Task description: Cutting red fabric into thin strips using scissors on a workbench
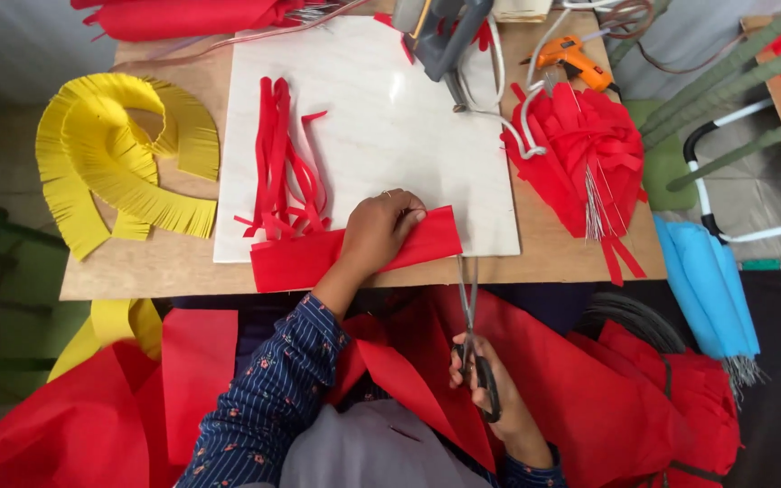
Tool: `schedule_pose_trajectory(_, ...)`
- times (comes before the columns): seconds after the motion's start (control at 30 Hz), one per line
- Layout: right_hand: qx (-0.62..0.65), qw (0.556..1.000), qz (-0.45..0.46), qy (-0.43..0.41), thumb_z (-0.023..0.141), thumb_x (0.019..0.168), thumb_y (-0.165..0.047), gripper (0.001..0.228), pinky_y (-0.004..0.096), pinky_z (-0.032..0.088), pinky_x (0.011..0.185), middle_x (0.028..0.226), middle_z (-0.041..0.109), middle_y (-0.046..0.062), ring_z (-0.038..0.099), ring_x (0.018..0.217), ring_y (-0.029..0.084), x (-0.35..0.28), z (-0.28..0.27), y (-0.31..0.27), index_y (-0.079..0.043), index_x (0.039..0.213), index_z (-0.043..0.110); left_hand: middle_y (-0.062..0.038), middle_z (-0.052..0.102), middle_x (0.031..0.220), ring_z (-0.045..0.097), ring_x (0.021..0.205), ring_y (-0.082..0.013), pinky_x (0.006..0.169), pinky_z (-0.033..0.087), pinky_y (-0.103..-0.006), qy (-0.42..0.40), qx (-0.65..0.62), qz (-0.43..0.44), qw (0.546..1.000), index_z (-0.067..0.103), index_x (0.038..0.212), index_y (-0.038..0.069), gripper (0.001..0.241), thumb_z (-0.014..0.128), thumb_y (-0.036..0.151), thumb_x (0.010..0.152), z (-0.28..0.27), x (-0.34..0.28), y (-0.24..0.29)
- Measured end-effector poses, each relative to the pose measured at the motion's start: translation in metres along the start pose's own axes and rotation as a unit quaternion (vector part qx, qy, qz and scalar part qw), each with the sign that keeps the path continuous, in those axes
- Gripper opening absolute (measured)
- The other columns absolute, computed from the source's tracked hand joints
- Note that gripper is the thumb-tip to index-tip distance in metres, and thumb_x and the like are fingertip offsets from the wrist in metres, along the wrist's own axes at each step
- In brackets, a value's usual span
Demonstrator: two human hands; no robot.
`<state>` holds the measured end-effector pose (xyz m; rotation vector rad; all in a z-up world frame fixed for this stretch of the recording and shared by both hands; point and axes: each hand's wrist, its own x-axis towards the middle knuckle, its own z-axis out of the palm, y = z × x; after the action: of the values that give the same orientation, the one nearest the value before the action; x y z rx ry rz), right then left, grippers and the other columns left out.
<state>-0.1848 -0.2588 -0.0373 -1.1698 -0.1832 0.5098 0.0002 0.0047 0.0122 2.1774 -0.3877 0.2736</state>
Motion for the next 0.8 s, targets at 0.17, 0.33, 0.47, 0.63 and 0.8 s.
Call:
schedule_pose_trajectory(0.17, -0.081, 0.995, 0.026, 0.044, 0.074, 0.087, -0.051, 0.065, 0.031, 0.048, 0.077, 0.095, 0.058, 0.006, 0.056, 0.080, 0.015, 0.013, 0.002, -0.007, -0.006, 0.130, 0.052, -0.001, 0.073, 0.090, 0.066, 0.082, -0.0255, 0.068, 0.046, -0.0388, -0.006, -0.008, -0.030, 1.000, 0.069, 0.093, 0.015, 0.012, 0.062, 0.022, 0.099, 0.001, 0.000, -0.002)
schedule_pose_trajectory(0.33, -0.105, 0.993, 0.006, 0.050, 0.072, 0.090, -0.043, 0.059, 0.026, 0.048, 0.074, 0.095, 0.058, 0.008, 0.058, 0.077, 0.013, 0.031, -0.006, -0.009, -0.005, 0.130, 0.054, -0.002, 0.073, 0.090, 0.066, 0.082, -0.0269, 0.069, 0.046, -0.0395, -0.001, -0.003, -0.013, 1.000, 0.069, 0.092, 0.015, 0.010, 0.063, 0.021, 0.098, 0.003, 0.001, -0.004)
schedule_pose_trajectory(0.47, -0.107, 0.992, 0.008, 0.070, 0.073, 0.092, -0.028, 0.047, 0.039, 0.058, 0.074, 0.084, 0.062, 0.014, 0.066, 0.072, 0.021, 0.047, -0.008, -0.013, 0.002, 0.126, 0.059, -0.010, 0.070, 0.086, 0.072, 0.087, -0.0364, 0.083, 0.056, -0.0478, -0.046, 0.010, -0.059, 0.997, 0.069, 0.100, 0.011, 0.011, 0.064, 0.021, 0.099, -0.009, 0.003, 0.010)
schedule_pose_trajectory(0.63, -0.132, 0.988, 0.008, 0.083, 0.072, 0.094, -0.025, 0.042, 0.038, 0.059, 0.070, 0.074, 0.063, 0.013, 0.067, 0.066, 0.021, 0.055, -0.004, -0.022, 0.003, 0.123, 0.061, -0.011, 0.070, 0.086, 0.072, 0.087, -0.0367, 0.083, 0.056, -0.0483, -0.048, 0.013, -0.059, 0.997, 0.069, 0.099, 0.011, 0.011, 0.064, 0.021, 0.099, -0.011, 0.003, 0.011)
schedule_pose_trajectory(0.8, -0.152, 0.985, 0.009, 0.085, 0.071, 0.094, -0.022, 0.039, 0.036, 0.059, 0.068, 0.072, 0.064, 0.013, 0.068, 0.063, 0.020, 0.060, -0.007, -0.029, 0.003, 0.122, 0.062, -0.010, 0.069, 0.085, 0.072, 0.088, -0.0356, 0.083, 0.054, -0.0474, -0.060, 0.031, -0.052, 0.996, 0.068, 0.099, 0.012, 0.012, 0.063, 0.022, 0.100, -0.008, 0.004, 0.008)
